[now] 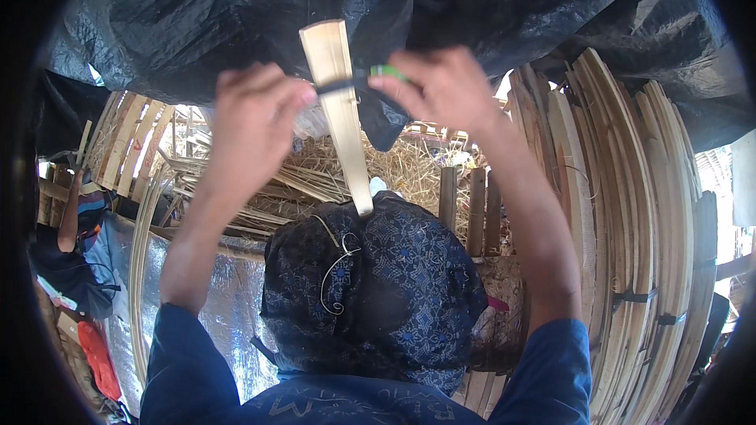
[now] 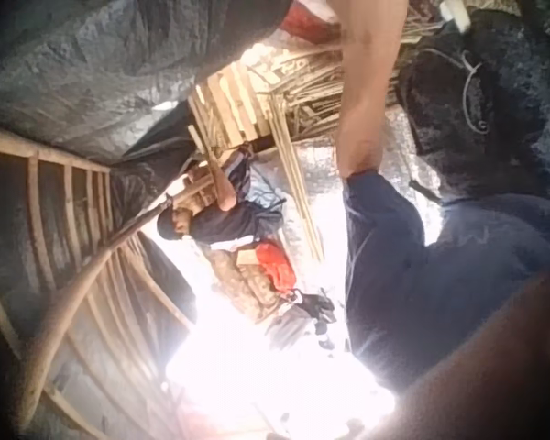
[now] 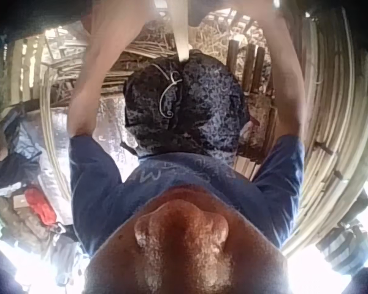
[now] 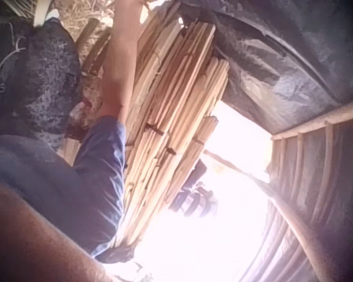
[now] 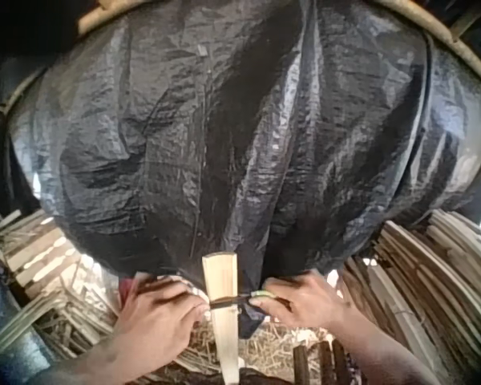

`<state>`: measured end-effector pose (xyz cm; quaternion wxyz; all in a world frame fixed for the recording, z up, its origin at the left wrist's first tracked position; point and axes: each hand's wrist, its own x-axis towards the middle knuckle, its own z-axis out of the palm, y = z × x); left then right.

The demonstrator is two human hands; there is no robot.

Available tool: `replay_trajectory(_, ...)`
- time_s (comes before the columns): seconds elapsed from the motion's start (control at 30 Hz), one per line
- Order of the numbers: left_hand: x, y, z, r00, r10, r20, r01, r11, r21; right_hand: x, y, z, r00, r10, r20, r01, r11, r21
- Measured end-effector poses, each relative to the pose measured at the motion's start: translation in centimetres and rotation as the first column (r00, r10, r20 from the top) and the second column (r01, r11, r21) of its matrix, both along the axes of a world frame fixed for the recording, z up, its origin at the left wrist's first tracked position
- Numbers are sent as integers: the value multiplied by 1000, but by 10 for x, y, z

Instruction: Using a knife to carve and then tie a strip of bamboo or wood for manufacturing.

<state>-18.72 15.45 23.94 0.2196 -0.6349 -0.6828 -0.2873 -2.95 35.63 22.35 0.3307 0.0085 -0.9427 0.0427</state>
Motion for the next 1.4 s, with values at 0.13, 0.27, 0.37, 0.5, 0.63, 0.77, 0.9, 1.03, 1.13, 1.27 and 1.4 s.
replay_trajectory(0.13, 1, 6, -21, 999, -37, -2, 37, 999, 11, -2, 6, -29, 987, 75, -140, -70, 997, 44)
replay_trajectory(0.27, 5, 1, -13, 999, -37, -36, 37, 999, 0, 8, -5, -2, 989, 1, -151, 6, 999, 43)
replay_trajectory(0.37, 1, 10, -36, 997, -69, 27, 69, 998, 3, 2, 5, -46, 998, -33, -47, 35, 999, 31)
replay_trajectory(0.5, 9, -4, -22, 997, -41, 58, 44, 997, -59, 6, -3, -28, 996, 22, -81, -25, 999, -32)
replay_trajectory(0.63, 5, 0, -45, 999, -38, 5, 38, 999, 24, 8, -1, -61, 997, -33, -65, 34, 999, 4)
replay_trajectory(0.77, 6, 1, -42, 1000, -27, 9, 27, 1000, -3, 2, 4, -51, 994, 33, -100, -27, 998, 59)
replay_trajectory(0.9, 7, -5, -52, 1000, -19, 23, 20, 999, -46, 12, -5, -69, 997, -27, -69, 25, 999, -32)
replay_trajectory(1.03, -2, 0, -83, 999, -9, 47, 13, 996, -89, -1, -3, -75, 993, 60, -101, -54, 997, 62)
replay_trajectory(1.13, 12, -13, -55, 998, -26, 62, 29, 998, -53, 13, -13, -68, 999, 12, -30, -14, 997, -74)
replay_trajectory(1.27, 9, 0, -87, 998, 3, 65, 3, 995, -103, 3, -11, -94, 993, 15, -119, -14, 1000, 7)
replay_trajectory(1.4, 7, -7, -77, 1000, -25, 10, 26, 998, -64, 8, -5, -88, 993, 70, -91, -71, 997, -3)
